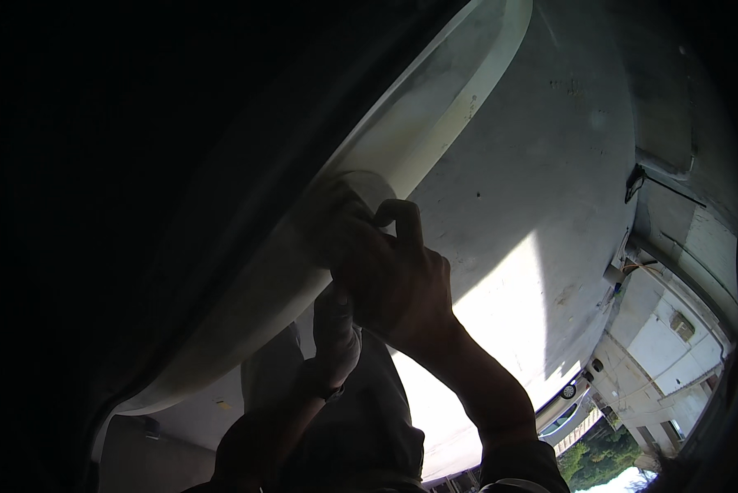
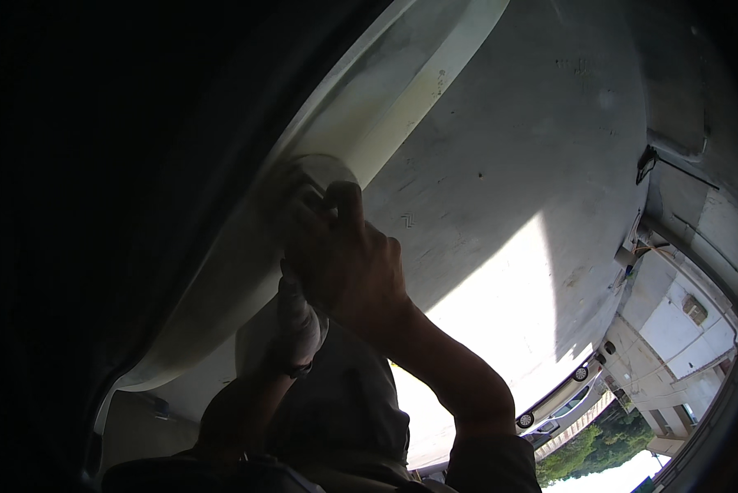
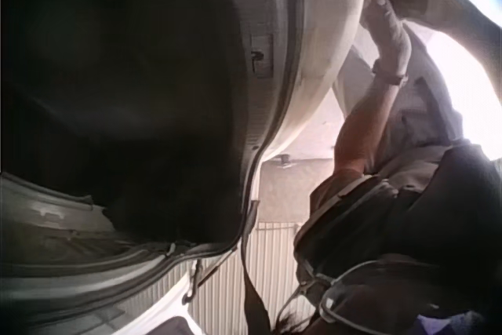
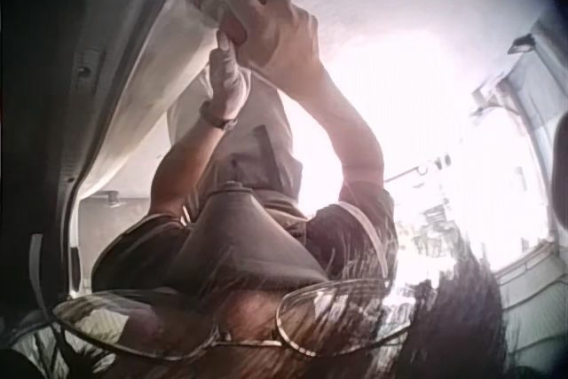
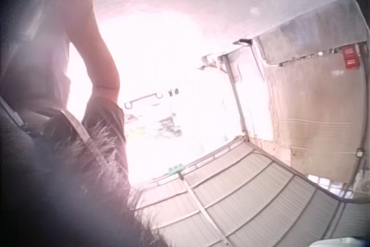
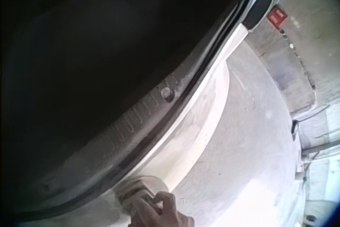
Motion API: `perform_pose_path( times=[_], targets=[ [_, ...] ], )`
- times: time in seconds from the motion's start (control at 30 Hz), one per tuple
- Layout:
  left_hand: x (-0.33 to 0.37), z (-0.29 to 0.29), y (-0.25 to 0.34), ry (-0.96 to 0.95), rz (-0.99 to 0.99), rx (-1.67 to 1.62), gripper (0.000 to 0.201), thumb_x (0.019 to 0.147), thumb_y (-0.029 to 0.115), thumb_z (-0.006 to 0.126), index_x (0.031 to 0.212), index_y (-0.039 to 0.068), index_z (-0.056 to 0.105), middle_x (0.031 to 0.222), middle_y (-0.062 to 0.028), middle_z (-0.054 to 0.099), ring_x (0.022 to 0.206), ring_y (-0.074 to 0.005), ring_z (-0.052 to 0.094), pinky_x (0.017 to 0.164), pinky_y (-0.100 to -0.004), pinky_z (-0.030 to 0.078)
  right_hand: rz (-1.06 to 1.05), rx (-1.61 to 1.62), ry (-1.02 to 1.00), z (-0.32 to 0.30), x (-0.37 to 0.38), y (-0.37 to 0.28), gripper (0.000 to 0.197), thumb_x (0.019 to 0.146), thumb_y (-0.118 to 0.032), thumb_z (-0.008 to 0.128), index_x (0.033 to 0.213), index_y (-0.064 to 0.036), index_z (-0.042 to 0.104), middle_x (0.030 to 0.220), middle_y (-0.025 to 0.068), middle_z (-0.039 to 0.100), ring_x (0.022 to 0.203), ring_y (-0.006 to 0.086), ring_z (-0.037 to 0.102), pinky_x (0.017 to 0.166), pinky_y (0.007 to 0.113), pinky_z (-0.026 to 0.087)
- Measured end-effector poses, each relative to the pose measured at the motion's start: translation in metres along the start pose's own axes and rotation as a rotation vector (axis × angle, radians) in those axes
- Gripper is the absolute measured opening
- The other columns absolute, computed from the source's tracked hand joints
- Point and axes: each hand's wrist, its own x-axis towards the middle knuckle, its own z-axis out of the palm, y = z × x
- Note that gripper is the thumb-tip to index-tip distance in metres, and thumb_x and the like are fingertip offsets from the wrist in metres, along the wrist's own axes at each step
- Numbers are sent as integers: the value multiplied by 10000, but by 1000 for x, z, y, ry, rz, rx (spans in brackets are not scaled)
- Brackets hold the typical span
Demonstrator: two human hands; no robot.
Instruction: The person uses a pneumatic sander to smooth the rear bumper of a white car. They work along the bumper's edge and lower sections, then briefly switch to a yellow sanding block to continue smoothing the same area.
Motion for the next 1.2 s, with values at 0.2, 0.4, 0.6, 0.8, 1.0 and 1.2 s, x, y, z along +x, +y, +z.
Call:
perform_pose_path(
  times=[0.2,0.4,0.6,0.8,1.0,1.2],
  targets=[
    [136,118,42,-137,-146,-109,681,1132,567,465,1120,-72,701,1031,-193,788,967,-274,802,896,-433,670,36,-105,223,-67,83,105,499,859,-286,873,1263,-102,645,1142,162,685,1059,360,723,738,454,658],
    [154,159,40,-346,-183,326,901,1063,689,514,1463,-118,542,1288,-311,717,1202,-376,733,1044,-466,593,221,-251,414,-108,92,210,430,877,-223,823,1258,-128,646,1195,207,630,983,404,740,784,495,659],
    [-36,-59,-24,-336,-524,477,678,1134,527,498,1544,-12,524,1397,-194,689,1312,-305,664,1115,-437,517,411,-47,376,-17,-140,268,645,733,-109,865,1317,-152,594,1185,164,608,1026,435,696,827,532,621],
    [-150,-207,-11,-190,-187,969,450,1115,362,600,1353,-14,662,1226,-179,769,1096,-300,761,919,-428,620,914,-46,133,26,-408,222,375,893,-262,763,1205,-139,597,1124,210,621,960,494,697,822,593,597],
    [-71,-129,35,-275,78,911,469,1107,349,625,1393,-24,627,1241,-159,759,1143,-259,741,955,-371,605,959,-7,352,-2,-496,164,560,758,-283,903,1194,-101,601,1053,169,704,967,405,723,818,506,605],
    [-68,27,86,-629,-128,649,646,1116,330,608,1626,1,386,1527,-180,596,1439,-284,560,1176,-403,469,666,257,664,-108,-416,110,668,712,-290,1004,1185,-96,574,947,143,753,849,306,773,746,429,628]
  ],
)
